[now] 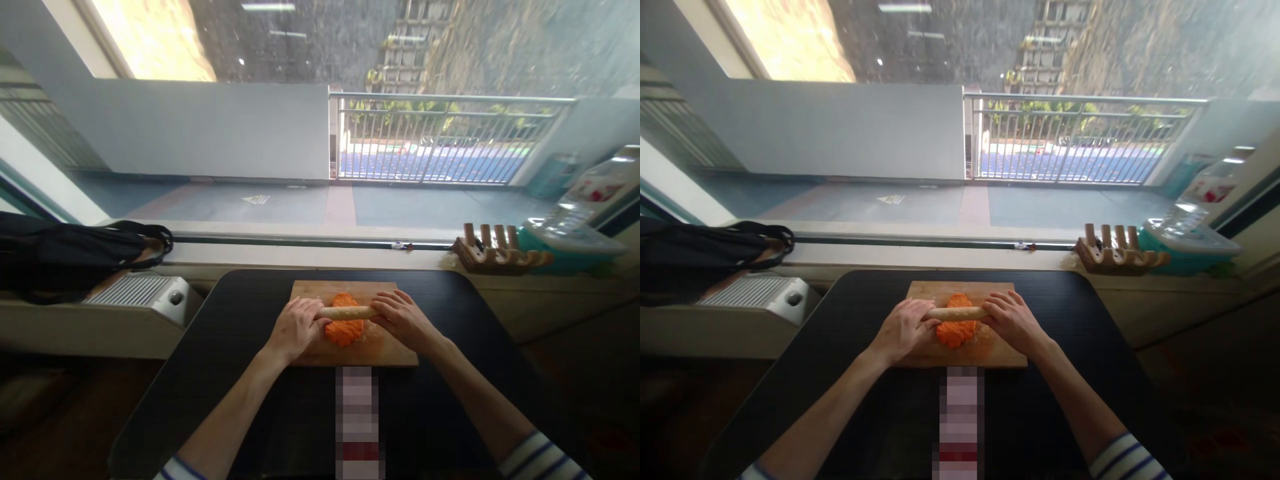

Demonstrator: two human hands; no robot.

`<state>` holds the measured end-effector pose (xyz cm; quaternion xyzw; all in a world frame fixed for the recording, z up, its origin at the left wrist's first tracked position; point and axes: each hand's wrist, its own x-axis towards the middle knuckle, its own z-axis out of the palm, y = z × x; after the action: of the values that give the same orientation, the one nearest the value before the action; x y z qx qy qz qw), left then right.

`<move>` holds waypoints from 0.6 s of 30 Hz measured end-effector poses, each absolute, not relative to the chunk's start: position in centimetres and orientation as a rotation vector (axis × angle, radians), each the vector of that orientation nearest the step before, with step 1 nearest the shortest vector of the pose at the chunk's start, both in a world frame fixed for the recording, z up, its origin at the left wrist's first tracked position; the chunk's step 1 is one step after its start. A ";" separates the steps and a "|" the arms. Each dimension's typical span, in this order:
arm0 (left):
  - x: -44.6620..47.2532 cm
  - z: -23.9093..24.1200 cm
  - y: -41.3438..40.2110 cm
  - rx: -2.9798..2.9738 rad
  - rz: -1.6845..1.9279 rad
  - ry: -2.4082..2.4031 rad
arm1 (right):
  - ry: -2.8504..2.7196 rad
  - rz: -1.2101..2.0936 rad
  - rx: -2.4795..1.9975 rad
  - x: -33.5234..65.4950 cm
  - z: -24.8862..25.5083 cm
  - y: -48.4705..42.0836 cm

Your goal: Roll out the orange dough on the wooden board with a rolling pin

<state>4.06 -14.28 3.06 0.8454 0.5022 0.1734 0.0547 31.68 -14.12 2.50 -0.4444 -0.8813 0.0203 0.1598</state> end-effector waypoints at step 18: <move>6.6 0.2 -13.3 2.634 0.458 1.775 | -2.378 0.094 -1.678 29.7 0.4 -14.1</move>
<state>6.61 -13.32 0.22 0.8203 0.5529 0.1425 -0.0338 29.74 -14.07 0.43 -0.5724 -0.8113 0.0319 0.1147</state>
